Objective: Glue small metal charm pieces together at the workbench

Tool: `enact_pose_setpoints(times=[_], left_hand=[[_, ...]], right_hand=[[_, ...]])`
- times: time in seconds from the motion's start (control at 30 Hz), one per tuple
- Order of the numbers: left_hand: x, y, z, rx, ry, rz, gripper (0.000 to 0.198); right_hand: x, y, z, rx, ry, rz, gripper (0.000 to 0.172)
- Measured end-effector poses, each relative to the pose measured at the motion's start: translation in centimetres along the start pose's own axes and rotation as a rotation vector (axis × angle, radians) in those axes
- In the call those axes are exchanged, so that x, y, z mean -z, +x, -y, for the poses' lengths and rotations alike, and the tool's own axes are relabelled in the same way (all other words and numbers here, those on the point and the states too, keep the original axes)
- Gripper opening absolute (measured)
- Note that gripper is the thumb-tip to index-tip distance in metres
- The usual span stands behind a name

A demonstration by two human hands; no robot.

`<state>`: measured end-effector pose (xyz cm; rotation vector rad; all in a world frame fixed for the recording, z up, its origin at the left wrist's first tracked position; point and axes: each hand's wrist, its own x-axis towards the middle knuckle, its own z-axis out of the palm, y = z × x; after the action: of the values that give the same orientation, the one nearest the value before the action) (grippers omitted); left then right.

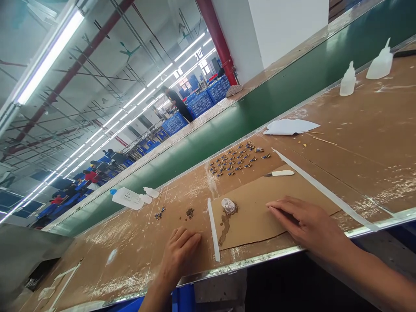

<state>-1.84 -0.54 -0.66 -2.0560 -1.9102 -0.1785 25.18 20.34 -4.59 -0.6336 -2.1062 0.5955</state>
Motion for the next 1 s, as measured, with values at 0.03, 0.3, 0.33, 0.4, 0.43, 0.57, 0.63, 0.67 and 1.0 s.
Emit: enact_pose_setpoints(times=[0.03,0.3,0.33,0.4,0.43,0.57,0.63,0.67,1.0], left_hand=[[0.0,-0.4,-0.2,-0.011,-0.021,-0.002,0.020],[-1.0,-3.2,0.0,0.217,-0.120,-0.144,0.027],[-1.1,-3.4,-0.1,0.242,-0.116,-0.157,0.028],[-1.4,-3.9,-0.6,0.281,-0.132,-0.164,0.028],[-1.4,-4.0,-0.8,0.294,-0.149,-0.163,0.028],[-1.3,-4.1,-1.6,0.302,-0.188,-0.155,0.031],[-1.3,-3.9,-1.7,0.301,-0.182,-0.161,0.031],[-1.3,-3.9,-1.7,0.302,-0.180,-0.167,0.031],[-1.7,-4.5,-0.3,0.496,-0.252,-0.143,0.028]], right_hand=[[0.1,0.0,0.1,0.005,-0.003,0.002,0.037],[0.0,-0.2,0.1,-0.083,0.018,0.049,0.036],[-0.1,-0.3,0.0,-0.091,0.015,0.049,0.037],[-0.2,-0.4,-0.1,-0.098,0.003,0.040,0.039],[-0.2,-0.3,-0.1,-0.099,-0.005,0.036,0.040],[-0.1,-0.1,-0.1,-0.071,-0.033,0.024,0.042],[0.0,0.0,0.0,-0.058,-0.051,0.036,0.042],[0.0,0.0,0.0,-0.052,-0.058,0.040,0.042],[0.0,0.1,0.1,-0.014,-0.080,0.030,0.038]])
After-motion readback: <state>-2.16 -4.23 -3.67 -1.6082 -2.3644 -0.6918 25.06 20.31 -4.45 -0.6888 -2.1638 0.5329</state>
